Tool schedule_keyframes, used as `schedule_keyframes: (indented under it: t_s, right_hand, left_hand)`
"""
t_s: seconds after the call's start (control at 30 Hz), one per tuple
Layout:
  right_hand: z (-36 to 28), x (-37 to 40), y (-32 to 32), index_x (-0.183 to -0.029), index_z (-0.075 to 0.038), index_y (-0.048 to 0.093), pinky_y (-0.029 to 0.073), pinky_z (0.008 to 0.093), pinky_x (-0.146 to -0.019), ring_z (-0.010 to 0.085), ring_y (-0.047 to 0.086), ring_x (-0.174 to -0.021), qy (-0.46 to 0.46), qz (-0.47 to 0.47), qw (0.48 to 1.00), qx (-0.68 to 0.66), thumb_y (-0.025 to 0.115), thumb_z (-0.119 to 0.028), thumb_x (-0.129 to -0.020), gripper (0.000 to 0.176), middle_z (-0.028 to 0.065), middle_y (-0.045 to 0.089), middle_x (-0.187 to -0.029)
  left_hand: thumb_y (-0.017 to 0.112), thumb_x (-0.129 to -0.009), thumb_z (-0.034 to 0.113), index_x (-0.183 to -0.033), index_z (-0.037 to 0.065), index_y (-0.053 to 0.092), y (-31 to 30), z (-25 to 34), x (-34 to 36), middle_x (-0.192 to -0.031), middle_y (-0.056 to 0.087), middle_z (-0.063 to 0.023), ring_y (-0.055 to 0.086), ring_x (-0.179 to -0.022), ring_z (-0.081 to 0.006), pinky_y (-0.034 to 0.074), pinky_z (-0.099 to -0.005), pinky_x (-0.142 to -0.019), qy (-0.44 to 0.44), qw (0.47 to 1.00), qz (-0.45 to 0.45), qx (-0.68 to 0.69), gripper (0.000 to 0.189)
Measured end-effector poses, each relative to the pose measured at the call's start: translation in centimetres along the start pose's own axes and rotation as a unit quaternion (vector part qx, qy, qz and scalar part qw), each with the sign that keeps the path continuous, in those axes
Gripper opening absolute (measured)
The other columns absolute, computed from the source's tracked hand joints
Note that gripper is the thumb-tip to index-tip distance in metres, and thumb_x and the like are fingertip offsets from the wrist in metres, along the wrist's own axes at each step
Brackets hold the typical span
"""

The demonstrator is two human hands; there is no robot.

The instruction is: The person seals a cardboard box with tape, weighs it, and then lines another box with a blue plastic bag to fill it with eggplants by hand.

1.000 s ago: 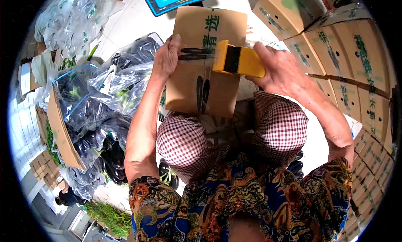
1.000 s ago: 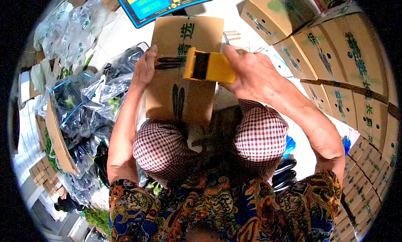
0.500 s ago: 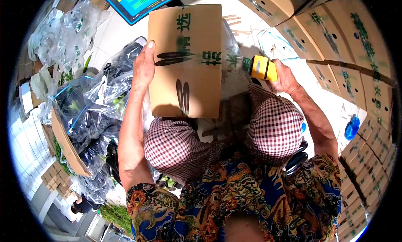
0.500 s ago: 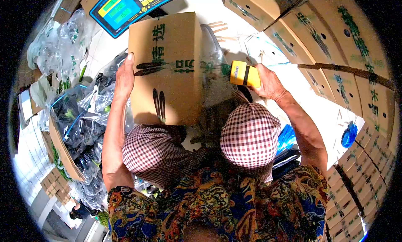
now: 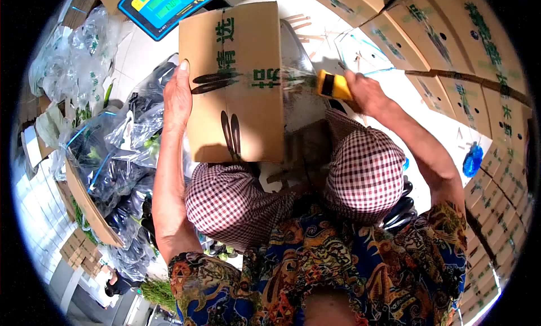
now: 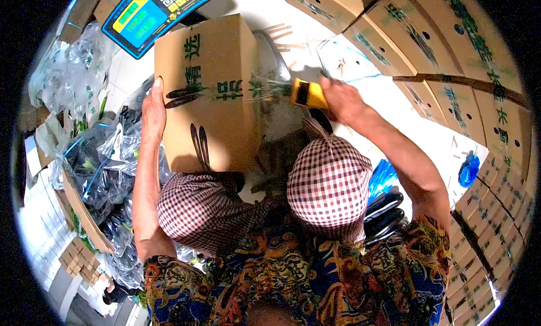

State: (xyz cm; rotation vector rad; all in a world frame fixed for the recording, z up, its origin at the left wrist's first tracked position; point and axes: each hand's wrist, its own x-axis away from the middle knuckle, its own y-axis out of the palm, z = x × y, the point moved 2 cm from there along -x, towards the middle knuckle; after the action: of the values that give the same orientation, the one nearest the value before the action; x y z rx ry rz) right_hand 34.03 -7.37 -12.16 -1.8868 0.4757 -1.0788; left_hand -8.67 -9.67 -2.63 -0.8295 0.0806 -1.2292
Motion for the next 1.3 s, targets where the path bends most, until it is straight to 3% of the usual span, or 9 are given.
schedule_keyframes:
  t_s: [0.07, 0.17, 0.4, 0.5, 0.7, 0.97, 1.07, 1.17, 1.3]
  right_hand:
    - [-1.9, -4.3, 0.1, -0.098, -0.003, 0.055, 0.049, 0.0375, -0.064, 0.0285, 0.056, -0.075, -0.045, 0.044, 0.996, 0.060, 0.057, -0.025, -0.087, 0.024, 0.0159, 0.057, -0.087]
    - [-8.7, -7.1, -3.5, -0.103, -0.006, 0.062, 0.043, 0.0314, -0.050, 0.0174, 0.051, -0.069, -0.257, 0.076, 0.823, 0.501, 0.053, -0.011, -0.087, 0.019, 0.0133, 0.057, -0.098]
    - [-3.6, -6.2, -8.0, -0.104, -0.010, 0.063, 0.050, 0.0404, -0.073, 0.0270, 0.063, -0.077, 0.008, -0.099, 0.995, -0.024, 0.068, -0.039, -0.072, 0.045, 0.0136, 0.065, -0.087]
    - [2.7, -1.6, -11.6, -0.097, -0.003, 0.064, 0.046, 0.0319, -0.069, 0.0173, 0.059, -0.079, 0.139, -0.010, 0.939, -0.315, 0.072, -0.051, -0.070, 0.056, 0.0062, 0.063, -0.086]
    - [3.3, 0.7, -19.4, -0.108, 0.002, 0.060, 0.055, 0.0303, -0.084, 0.0192, 0.066, -0.087, 0.055, 0.133, 0.661, -0.736, 0.064, -0.038, -0.087, 0.046, 0.0124, 0.067, -0.097]
    - [-1.8, -2.9, -19.5, -0.111, 0.001, 0.059, 0.053, 0.0321, -0.086, 0.0196, 0.064, -0.093, 0.084, 0.043, 0.881, -0.464, 0.071, -0.043, -0.079, 0.055, 0.0126, 0.067, -0.100]
    - [0.0, -2.9, -16.1, -0.107, 0.002, 0.060, 0.057, 0.0293, -0.074, 0.0187, 0.067, -0.077, 0.171, -0.104, 0.705, -0.680, 0.071, -0.041, -0.079, 0.052, 0.0118, 0.068, -0.094]
    - [-3.3, -2.1, -16.5, -0.105, 0.004, 0.060, 0.057, 0.0295, -0.074, 0.0181, 0.067, -0.077, 0.188, -0.081, 0.720, -0.663, 0.072, -0.038, -0.079, 0.051, 0.0120, 0.068, -0.092]
    - [-9.7, -4.0, -17.3, -0.115, 0.004, 0.056, 0.054, 0.0281, -0.079, 0.0169, 0.065, -0.085, 0.125, -0.087, 0.755, -0.638, 0.073, -0.032, -0.078, 0.055, 0.0130, 0.065, -0.104]
  left_hand:
    - [0.038, -0.095, 0.053, -0.125, -0.001, 0.054, 0.2, 0.0, -0.1, -0.123, 0.058, -0.0186, 0.054, -0.115, -0.0272, 0.038, -0.0339, -0.098, -0.010, 1.000, -0.015, 0.017, 0.064]
    - [0.037, -0.095, 0.053, -0.126, -0.001, 0.054, 0.3, 0.6, 0.1, -0.123, 0.058, -0.0195, 0.053, -0.117, -0.0272, 0.037, -0.0347, -0.099, -0.003, 1.000, 0.020, -0.020, 0.063]
    - [0.044, -0.094, 0.050, -0.142, 0.000, 0.032, 1.2, 1.2, 0.7, -0.143, 0.039, -0.0146, 0.034, -0.133, -0.0241, 0.027, -0.0332, -0.108, 0.058, 0.971, -0.105, 0.209, 0.070]
    - [0.048, -0.092, 0.051, -0.147, 0.002, 0.016, 3.2, 1.8, 0.7, -0.150, 0.024, -0.0156, 0.023, -0.138, -0.0255, 0.021, -0.0352, -0.112, 0.219, 0.888, -0.213, 0.344, 0.081]
    - [0.054, -0.082, 0.058, -0.149, 0.018, 0.017, 9.2, 5.3, 2.5, -0.153, 0.012, -0.0166, 0.011, -0.141, -0.0378, 0.016, -0.0527, -0.110, 0.448, 0.886, -0.089, -0.079, 0.086]
    - [0.067, -0.072, 0.045, -0.134, 0.013, 0.045, 14.0, 7.5, 3.8, -0.139, 0.040, -0.0106, 0.034, -0.130, -0.0297, 0.026, -0.0470, -0.106, 0.653, 0.732, -0.108, -0.159, 0.073]
    - [0.061, -0.082, 0.033, -0.129, 0.010, 0.048, 12.4, 3.7, 1.7, -0.133, 0.044, -0.0139, 0.039, -0.126, -0.0292, 0.030, -0.0431, -0.104, 0.542, 0.838, -0.045, -0.038, 0.054]
    - [0.055, -0.089, 0.030, -0.125, 0.009, 0.050, 10.0, -5.8, -0.1, -0.123, 0.052, -0.0165, 0.051, -0.112, -0.0293, 0.042, -0.0408, -0.093, 0.212, 0.966, 0.076, 0.129, 0.042]
    - [0.053, -0.088, 0.024, -0.121, 0.007, 0.053, 7.1, -13.9, 2.9, -0.118, 0.053, -0.0168, 0.052, -0.106, -0.0308, 0.043, -0.0408, -0.089, -0.003, 0.974, -0.198, 0.112, 0.038]
